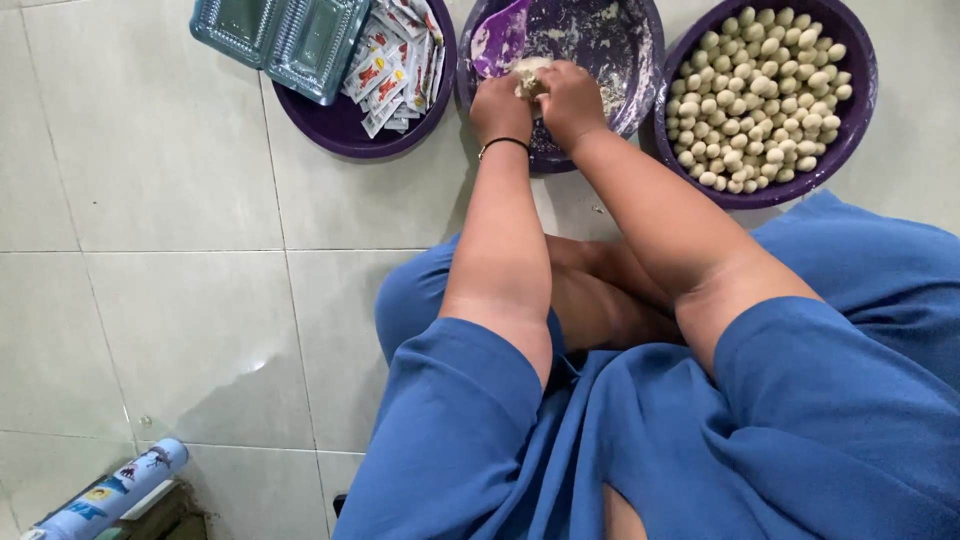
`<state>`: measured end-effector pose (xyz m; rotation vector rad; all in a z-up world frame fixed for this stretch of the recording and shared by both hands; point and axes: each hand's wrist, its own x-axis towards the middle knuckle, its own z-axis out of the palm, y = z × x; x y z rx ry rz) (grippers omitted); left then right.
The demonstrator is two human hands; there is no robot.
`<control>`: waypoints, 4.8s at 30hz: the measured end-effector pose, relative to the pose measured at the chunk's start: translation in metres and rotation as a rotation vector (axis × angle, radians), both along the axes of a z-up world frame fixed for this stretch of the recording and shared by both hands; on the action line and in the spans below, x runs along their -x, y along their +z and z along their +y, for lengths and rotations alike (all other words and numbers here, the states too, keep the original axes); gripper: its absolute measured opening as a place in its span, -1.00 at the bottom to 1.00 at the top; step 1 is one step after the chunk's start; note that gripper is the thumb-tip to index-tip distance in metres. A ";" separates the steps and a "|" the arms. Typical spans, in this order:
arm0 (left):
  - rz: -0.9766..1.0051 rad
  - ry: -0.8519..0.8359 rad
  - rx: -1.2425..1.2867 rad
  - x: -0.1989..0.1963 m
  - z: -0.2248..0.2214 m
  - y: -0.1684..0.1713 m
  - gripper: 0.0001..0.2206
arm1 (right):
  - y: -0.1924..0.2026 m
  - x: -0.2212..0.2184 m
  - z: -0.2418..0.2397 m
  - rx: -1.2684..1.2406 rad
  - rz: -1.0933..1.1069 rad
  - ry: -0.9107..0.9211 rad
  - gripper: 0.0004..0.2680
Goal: Rolling small pieces of dough into uniform balls using palms and placing them into a bowl.
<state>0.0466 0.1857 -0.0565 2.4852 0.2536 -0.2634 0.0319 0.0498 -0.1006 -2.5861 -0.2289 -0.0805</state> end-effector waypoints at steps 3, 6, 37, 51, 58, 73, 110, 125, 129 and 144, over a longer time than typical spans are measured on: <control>-0.066 -0.003 -0.016 -0.005 0.000 -0.027 -0.82 | -0.018 -0.005 -0.002 0.060 -0.086 0.034 -0.74; -0.056 -0.015 -0.014 -0.004 0.000 -0.026 -0.77 | -0.006 -0.009 -0.005 -0.001 -0.123 0.103 -0.92; 0.274 0.125 0.021 -0.021 0.029 0.017 -0.64 | 0.029 -0.012 0.000 0.157 -0.143 0.270 -0.90; 0.168 0.022 -0.022 -0.015 0.016 0.007 -0.79 | -0.003 -0.018 0.006 0.126 -0.183 0.225 -0.89; 0.183 0.048 0.010 -0.013 0.019 0.017 -0.73 | 0.018 -0.016 -0.012 0.096 -0.031 0.369 -0.80; 0.286 0.052 0.010 -0.023 0.019 0.020 -0.77 | 0.020 -0.027 -0.009 -0.250 0.074 -0.062 -0.85; -0.289 -0.332 0.563 0.088 -0.057 0.232 -0.77 | 0.311 0.110 -0.100 -1.141 0.520 -0.307 -0.86; 0.323 -0.301 1.542 0.154 -0.074 0.200 -0.69 | 0.274 0.182 -0.114 -0.432 -0.326 0.074 -0.83; 0.193 -0.149 1.331 0.138 -0.076 0.168 -0.82 | 0.283 0.178 -0.117 -0.358 -0.039 0.112 -0.46; 0.331 -0.025 1.686 0.123 -0.081 0.146 -0.60 | 0.300 0.170 -0.112 -0.499 -0.190 0.018 -0.77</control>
